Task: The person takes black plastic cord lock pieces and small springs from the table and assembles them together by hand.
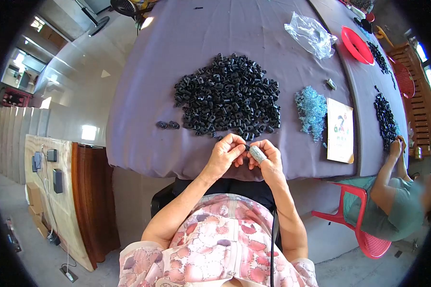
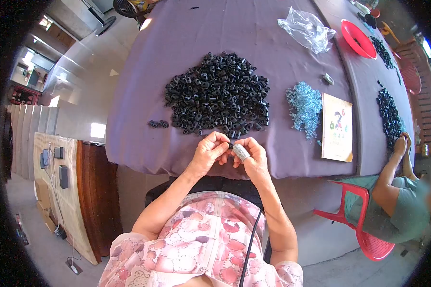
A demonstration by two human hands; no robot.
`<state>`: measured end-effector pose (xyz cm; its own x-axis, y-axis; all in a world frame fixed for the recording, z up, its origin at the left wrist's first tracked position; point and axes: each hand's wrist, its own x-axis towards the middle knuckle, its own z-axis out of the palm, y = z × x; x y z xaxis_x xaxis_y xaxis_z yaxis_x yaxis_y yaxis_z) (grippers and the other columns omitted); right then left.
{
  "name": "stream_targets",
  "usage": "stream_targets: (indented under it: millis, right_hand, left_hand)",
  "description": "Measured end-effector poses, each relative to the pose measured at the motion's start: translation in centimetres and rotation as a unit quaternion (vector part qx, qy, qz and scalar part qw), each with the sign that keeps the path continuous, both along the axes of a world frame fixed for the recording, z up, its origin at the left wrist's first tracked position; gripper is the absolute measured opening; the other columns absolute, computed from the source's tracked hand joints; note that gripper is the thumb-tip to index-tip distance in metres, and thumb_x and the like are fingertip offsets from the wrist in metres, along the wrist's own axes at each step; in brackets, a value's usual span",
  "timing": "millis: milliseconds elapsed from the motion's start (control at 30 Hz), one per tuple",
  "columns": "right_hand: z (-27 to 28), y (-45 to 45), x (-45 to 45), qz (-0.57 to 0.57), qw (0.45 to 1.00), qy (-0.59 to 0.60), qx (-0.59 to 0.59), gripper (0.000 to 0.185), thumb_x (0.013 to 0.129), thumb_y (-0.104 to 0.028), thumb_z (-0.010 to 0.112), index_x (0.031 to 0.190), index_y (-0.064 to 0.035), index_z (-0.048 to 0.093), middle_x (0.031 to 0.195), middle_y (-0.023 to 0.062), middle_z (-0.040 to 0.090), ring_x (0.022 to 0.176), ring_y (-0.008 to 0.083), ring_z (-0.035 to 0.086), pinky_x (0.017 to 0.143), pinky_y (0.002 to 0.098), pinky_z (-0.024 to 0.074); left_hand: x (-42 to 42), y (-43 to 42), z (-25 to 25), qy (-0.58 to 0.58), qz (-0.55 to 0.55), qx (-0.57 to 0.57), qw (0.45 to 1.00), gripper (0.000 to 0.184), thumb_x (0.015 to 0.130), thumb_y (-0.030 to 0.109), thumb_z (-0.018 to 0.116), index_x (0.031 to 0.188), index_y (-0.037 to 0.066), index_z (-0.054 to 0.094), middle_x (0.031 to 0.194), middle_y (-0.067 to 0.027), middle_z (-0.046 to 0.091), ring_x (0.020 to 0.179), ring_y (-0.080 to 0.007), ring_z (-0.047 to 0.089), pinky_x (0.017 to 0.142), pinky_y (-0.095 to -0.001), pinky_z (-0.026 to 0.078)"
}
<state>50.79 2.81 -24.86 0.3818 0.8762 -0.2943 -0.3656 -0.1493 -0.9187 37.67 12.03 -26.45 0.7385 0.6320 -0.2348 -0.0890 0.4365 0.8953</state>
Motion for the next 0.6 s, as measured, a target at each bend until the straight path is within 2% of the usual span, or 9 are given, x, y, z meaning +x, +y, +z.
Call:
stream_targets:
  millis: [200,400,600]
  right_hand:
    - [-0.22,-0.08,0.05,0.014,0.997,-0.070,-0.008,0.004,0.088,-0.003,0.055,0.090,0.0010,0.055,0.072,0.0052,0.060,0.054,0.0085,0.054,0.048,0.0224,0.0446]
    - [-0.32,-0.34,0.35,0.031,0.997,-0.070,-0.005,0.004,0.086,-0.003,0.058,0.087,0.0011,0.056,0.072,0.0067,0.062,0.054,0.0085,0.054,0.048,0.0227,0.0462]
    - [0.18,-0.26,0.56,0.041,0.999,-0.023,-0.023,0.006,0.083,-0.002,0.062,0.084,0.0002,0.057,0.070,0.0076,0.063,0.053,0.0083,0.055,0.046,0.0227,0.0460]
  left_hand:
    - [-0.15,0.12,-0.20,-0.006,-0.012,0.008,1.000,0.005,0.092,0.011,0.054,0.095,0.007,0.052,0.073,-0.0013,0.058,0.055,-0.0053,0.052,0.048,-0.0191,0.042]
    - [-0.31,-0.01,-0.52,0.008,-0.023,0.035,0.999,0.005,0.090,0.008,0.057,0.093,0.006,0.054,0.073,-0.0028,0.061,0.054,-0.0053,0.053,0.046,-0.0189,0.042]
    - [-0.59,0.25,-0.59,-0.023,-0.053,0.015,0.998,0.005,0.090,0.008,0.058,0.091,0.006,0.054,0.076,-0.0038,0.063,0.054,-0.0057,0.054,0.045,-0.0187,0.041]
